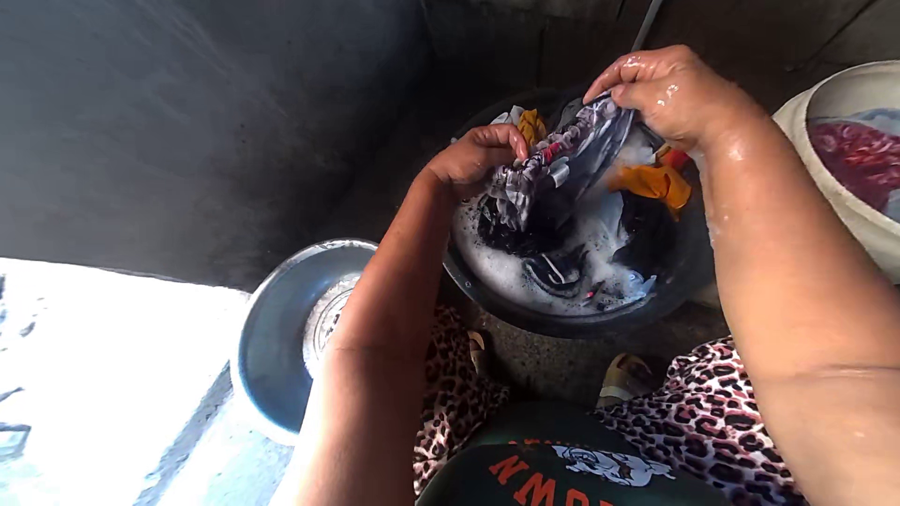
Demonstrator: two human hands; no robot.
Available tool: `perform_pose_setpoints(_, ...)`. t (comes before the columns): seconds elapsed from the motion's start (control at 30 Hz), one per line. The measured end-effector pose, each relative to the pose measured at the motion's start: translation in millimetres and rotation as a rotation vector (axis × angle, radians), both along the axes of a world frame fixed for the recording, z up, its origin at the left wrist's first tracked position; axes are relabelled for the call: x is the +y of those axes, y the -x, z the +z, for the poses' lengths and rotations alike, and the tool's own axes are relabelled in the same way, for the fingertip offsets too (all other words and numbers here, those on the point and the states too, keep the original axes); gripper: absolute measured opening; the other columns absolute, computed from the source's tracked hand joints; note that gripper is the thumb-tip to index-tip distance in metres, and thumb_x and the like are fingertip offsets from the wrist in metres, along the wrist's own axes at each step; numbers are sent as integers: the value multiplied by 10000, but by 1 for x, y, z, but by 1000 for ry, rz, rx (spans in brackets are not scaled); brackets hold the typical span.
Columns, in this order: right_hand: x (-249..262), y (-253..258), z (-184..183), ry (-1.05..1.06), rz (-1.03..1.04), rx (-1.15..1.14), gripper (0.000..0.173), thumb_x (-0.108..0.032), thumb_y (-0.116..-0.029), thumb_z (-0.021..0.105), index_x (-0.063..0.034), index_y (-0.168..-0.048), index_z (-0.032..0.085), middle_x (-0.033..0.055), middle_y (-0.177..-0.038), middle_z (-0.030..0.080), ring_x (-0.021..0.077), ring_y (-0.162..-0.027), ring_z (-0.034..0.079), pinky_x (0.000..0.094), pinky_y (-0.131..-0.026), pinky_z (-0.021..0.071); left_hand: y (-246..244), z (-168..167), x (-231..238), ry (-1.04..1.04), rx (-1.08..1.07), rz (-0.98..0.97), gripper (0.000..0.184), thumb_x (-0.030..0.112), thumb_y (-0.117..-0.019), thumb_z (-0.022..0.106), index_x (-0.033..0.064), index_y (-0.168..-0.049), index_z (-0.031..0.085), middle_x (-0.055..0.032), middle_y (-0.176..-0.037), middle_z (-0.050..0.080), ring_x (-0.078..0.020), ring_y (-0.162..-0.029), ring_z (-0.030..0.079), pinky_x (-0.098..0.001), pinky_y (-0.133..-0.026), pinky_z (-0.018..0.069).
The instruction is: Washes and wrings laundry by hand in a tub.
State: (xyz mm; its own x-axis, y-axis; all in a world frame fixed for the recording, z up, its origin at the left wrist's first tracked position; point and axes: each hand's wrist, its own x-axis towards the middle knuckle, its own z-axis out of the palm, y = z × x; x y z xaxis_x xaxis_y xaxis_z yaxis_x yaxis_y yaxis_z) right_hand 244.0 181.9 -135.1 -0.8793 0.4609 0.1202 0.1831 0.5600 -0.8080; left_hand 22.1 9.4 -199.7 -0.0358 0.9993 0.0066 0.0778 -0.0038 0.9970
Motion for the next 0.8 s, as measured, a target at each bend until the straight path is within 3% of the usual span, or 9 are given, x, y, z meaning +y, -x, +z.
perform_pose_setpoints(0.13, -10, 8, -19, -84, 97, -101, 264, -16, -982, 435, -40, -916, 689, 22, -932, 659, 35, -842, 569, 281, -794, 481, -7, 10, 5, 265, 861, -26, 231, 6, -1003, 535, -29, -1147, 712, -210, -1172, 696, -320, -1123, 656, -534, -1023, 487)
perform_pose_setpoints(0.27, -36, 28, -45, -263, 77, -162, 449, -296, -1046, 571, -25, -691, 535, 72, -734, 504, 174, -695, 493, 394, -669, 407, -14, -32, 16, 225, 1079, 167, 397, 272, -877, 778, 139, -1248, 734, -270, -1385, 591, -461, -1312, 539, -634, -1076, 447)
perform_pose_setpoints(0.33, -33, 31, -56, -419, -13, -340, 350, -203, -1017, 619, 101, -845, 616, 287, -953, 610, 437, -940, 627, 608, -825, 487, -8, -24, 13, 352, 1081, 284, 699, 303, -800, 846, 267, -1450, 595, -311, -1660, 168, -607, -1379, 372, -755, -996, 413)
perform_pose_setpoints(0.4, -9, 23, -81, -443, -102, -491, 251, -41, -885, 713, 77, -1101, 665, 372, -1219, 577, 564, -1171, 566, 727, -926, 466, 13, -8, 1, 464, 1036, 323, 938, 227, -731, 912, 355, -1546, 468, -288, -1694, -24, -666, -1423, 233, -827, -1000, 349)
perform_pose_setpoints(0.53, 27, 11, -104, -366, -287, -651, 750, 85, -775, 750, -189, -1456, 599, 354, -1614, 256, 673, -1393, 291, 841, -971, 368, 50, -3, -18, 681, 1079, 130, 952, 293, -812, 869, 398, -1601, 347, -304, -1673, 144, -603, -1469, 236, -817, -1062, 290)
perform_pose_setpoints(0.6, 20, 21, -111, -387, -349, -651, 662, 59, -778, 750, -125, -1403, 634, 379, -1584, 282, 659, -1400, 288, 842, -957, 367, 29, -30, -2, 677, 1133, 30, 844, 257, -831, 848, 293, -1569, 440, -307, -1570, 379, -568, -1406, 378, -799, -1058, 317)
perform_pose_setpoints(0.67, -6, 37, -140, -484, -307, -619, 334, 9, -832, 735, 45, -1163, 711, 384, -1461, 452, 627, -1338, 408, 805, -959, 400, -12, -62, 23, 641, 1128, -42, 719, 268, -828, 836, 152, -1479, 554, -275, -1454, 534, -504, -1352, 478, -735, -1079, 348)
perform_pose_setpoints(0.73, -38, 53, -177, -490, -161, -645, 262, 36, -892, 671, 130, -1137, 666, 362, -1434, 481, 579, -1330, 449, 736, -967, 452, -52, -91, 40, 718, 1081, -40, 642, 160, -856, 803, -29, -1415, 550, -323, -1498, 454, -559, -1344, 451, -734, -1010, 439)
perform_pose_setpoints(0.8, -57, 62, -208, -401, -70, -767, 423, 114, -873, 672, 164, -1280, 569, 372, -1491, 383, 579, -1354, 419, 664, -961, 519, -74, -119, 47, 853, 1110, -43, 598, 111, -921, 726, -15, -1463, 506, -264, -1591, 363, -559, -1398, 382, -704, -937, 507)
